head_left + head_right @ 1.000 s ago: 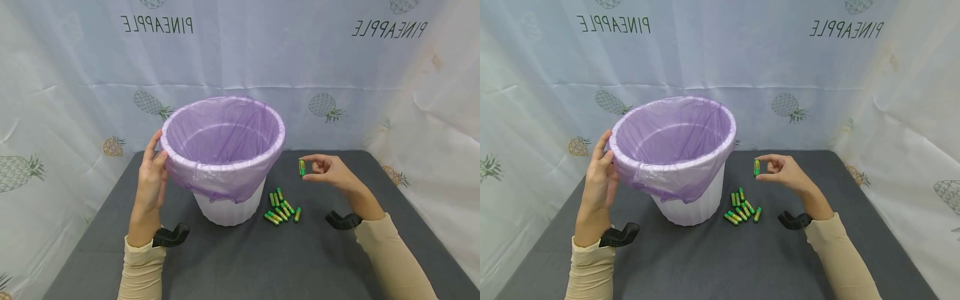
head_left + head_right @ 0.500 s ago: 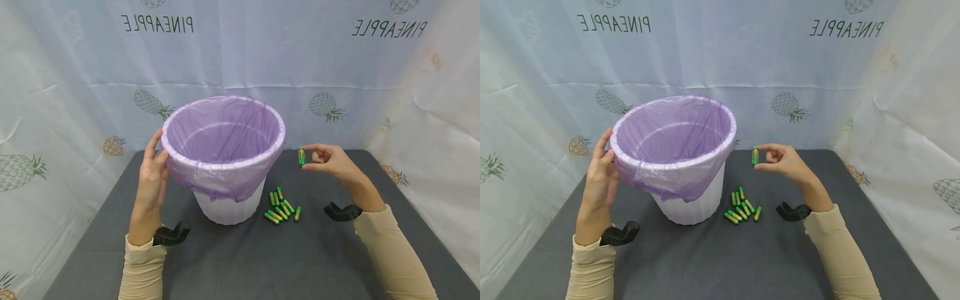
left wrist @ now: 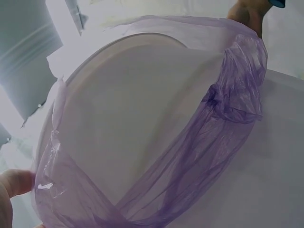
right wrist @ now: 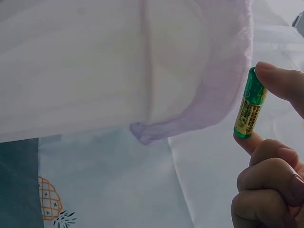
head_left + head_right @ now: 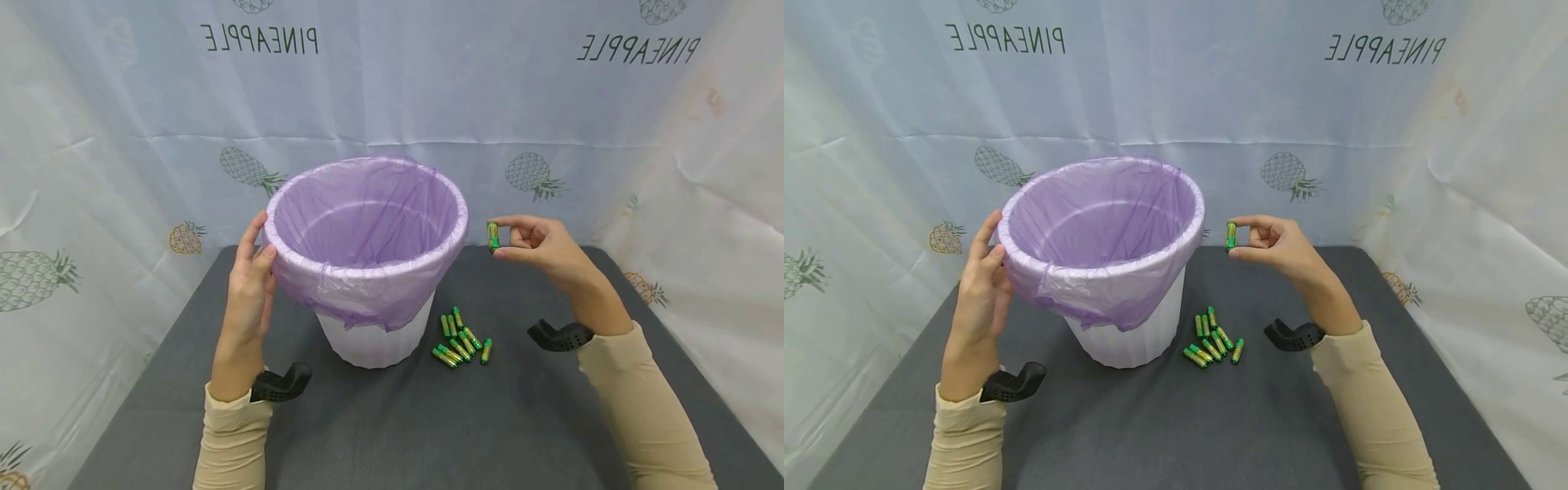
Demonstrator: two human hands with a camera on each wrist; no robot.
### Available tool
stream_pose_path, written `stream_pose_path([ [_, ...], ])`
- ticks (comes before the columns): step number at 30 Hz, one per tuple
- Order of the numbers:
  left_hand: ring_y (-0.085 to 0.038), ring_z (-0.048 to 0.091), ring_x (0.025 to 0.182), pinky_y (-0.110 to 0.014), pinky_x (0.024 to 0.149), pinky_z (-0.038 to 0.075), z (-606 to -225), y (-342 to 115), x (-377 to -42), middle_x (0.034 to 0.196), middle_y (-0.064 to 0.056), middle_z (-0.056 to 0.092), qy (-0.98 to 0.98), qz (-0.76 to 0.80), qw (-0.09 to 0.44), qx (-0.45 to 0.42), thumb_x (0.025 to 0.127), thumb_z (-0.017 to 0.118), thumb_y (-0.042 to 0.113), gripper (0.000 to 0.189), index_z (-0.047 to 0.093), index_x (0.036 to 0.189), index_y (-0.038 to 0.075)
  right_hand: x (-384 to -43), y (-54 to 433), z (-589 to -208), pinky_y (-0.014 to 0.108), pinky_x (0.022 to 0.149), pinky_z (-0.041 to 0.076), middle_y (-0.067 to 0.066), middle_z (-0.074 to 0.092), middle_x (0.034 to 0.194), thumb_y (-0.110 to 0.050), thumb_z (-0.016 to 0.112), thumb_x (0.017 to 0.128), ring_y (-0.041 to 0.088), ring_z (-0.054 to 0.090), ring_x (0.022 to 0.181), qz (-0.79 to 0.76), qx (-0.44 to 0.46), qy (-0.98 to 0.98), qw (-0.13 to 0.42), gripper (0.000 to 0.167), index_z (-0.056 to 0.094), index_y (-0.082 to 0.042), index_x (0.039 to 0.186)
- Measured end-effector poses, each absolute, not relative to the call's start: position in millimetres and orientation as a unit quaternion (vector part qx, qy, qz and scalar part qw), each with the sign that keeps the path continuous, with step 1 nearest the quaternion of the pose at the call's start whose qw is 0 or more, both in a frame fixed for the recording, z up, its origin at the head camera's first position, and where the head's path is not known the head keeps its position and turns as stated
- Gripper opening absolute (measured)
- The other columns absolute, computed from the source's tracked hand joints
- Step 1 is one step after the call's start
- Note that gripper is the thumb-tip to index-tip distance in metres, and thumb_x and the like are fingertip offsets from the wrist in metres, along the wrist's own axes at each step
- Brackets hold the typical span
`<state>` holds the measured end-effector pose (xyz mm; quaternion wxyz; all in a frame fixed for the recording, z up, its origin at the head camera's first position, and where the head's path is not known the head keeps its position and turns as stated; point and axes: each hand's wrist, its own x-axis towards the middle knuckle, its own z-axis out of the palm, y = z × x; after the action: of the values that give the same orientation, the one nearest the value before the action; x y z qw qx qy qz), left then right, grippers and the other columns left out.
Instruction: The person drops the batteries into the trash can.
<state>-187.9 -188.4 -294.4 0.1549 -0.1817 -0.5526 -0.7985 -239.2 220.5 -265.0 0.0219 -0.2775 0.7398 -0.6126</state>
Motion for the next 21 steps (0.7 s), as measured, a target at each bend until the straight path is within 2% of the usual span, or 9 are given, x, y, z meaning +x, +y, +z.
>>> stream_pose_path([
  [5,-0.003,0.058,0.094,-0.016,0.082,0.049,-292,-189,-185,0.113,0.003,0.062,-0.566,-0.789,0.161,-0.178,0.098,0.045,0.008,0.054,0.029,0.149,0.010,-238,215,-254,0.033,0.056,0.021,-0.007,0.034,0.064,0.008,0.062,0.086,0.013,0.024,0.057,-0.625,-0.280,0.728,0.001,0.040,0.065,-0.017,0.117],
  [9,-0.001,0.057,0.086,-0.015,0.078,0.047,-291,-194,-183,0.095,0.009,0.065,-0.594,-0.767,0.173,-0.171,0.099,0.046,0.008,0.048,0.038,0.146,0.012,-239,211,-245,0.033,0.056,0.020,-0.009,0.039,0.063,0.007,0.063,0.086,0.013,0.025,0.056,-0.626,-0.272,0.731,-0.004,0.038,0.066,-0.017,0.116],
  [12,-0.001,0.060,0.088,-0.014,0.083,0.048,-292,-199,-182,0.090,0.012,0.067,-0.596,-0.760,0.174,-0.193,0.100,0.045,0.008,0.044,0.042,0.144,0.011,-240,208,-237,0.033,0.055,0.020,-0.009,0.040,0.064,0.003,0.064,0.087,0.012,0.026,0.056,-0.615,-0.268,0.742,-0.002,0.038,0.065,-0.016,0.119],
  [16,-0.001,0.062,0.098,-0.015,0.091,0.048,-292,-199,-179,0.106,0.007,0.068,-0.592,-0.759,0.162,-0.217,0.100,0.043,0.005,0.043,0.045,0.142,0.012,-243,200,-230,0.032,0.055,0.019,-0.009,0.039,0.064,0.001,0.065,0.086,0.012,0.025,0.056,-0.608,-0.265,0.749,0.001,0.038,0.063,-0.013,0.122],
  [21,-0.003,0.060,0.091,-0.017,0.084,0.049,-289,-188,-175,0.106,0.003,0.065,-0.595,-0.766,0.168,-0.178,0.098,0.046,0.004,0.041,0.050,0.137,0.016,-246,189,-227,0.032,0.054,0.018,-0.009,0.037,0.063,0.000,0.066,0.086,0.012,0.022,0.055,-0.604,-0.266,0.752,0.006,0.036,0.064,-0.013,0.120],
])
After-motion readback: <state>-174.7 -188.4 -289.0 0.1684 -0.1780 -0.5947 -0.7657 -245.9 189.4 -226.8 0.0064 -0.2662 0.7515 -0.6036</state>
